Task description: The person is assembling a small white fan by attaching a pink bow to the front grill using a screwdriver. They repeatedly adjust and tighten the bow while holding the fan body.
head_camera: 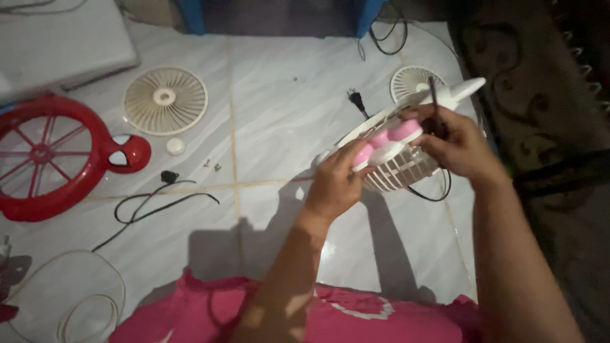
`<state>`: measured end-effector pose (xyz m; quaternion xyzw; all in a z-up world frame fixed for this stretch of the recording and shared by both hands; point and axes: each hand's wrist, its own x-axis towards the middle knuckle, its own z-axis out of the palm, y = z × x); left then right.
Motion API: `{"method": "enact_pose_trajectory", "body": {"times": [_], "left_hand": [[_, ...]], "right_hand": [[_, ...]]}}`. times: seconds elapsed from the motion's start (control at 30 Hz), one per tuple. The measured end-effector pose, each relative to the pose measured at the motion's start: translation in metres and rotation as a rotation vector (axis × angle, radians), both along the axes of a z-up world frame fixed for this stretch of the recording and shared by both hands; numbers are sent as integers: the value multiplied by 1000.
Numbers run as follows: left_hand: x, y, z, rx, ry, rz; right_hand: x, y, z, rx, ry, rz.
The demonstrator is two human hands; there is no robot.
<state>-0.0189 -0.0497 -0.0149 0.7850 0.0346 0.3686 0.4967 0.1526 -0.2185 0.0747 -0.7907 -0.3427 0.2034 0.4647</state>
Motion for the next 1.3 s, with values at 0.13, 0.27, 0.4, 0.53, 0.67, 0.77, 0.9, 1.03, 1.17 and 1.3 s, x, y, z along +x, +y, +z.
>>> {"method": "enact_pose_trajectory", "body": {"times": [0.13, 0.27, 0.4, 0.53, 0.67, 0.77, 0.9, 1.03, 1.17, 1.3], "left_hand": [[-11, 18, 25, 123, 278, -70], [-6, 2, 41, 275, 91, 32], [-6, 0, 47, 291, 58, 52], [-20, 4, 53, 277, 103, 76], [-20, 9, 65, 314, 256, 124], [-20, 8, 70, 263, 344, 138], [-20, 10, 67, 276, 330, 136], [-18, 20, 61, 272, 271, 159], [-15, 45, 56, 111, 304, 192], [-14, 62, 54, -98, 320, 187]], "right_hand": [[-12, 18, -2, 112, -71, 156], [-20, 32, -3, 142, -58, 228], [-10, 21, -13, 229, -212, 255], [42, -52, -27, 232, 34, -323], [84, -153, -85, 7, 204, -682], [92, -189, -161, -293, 331, -724], [109, -169, -241, -327, 164, -781], [129, -137, -259, -364, -146, -778], [129, -115, -243, -317, -158, -698], [127, -92, -230, -452, -139, -665]]}}
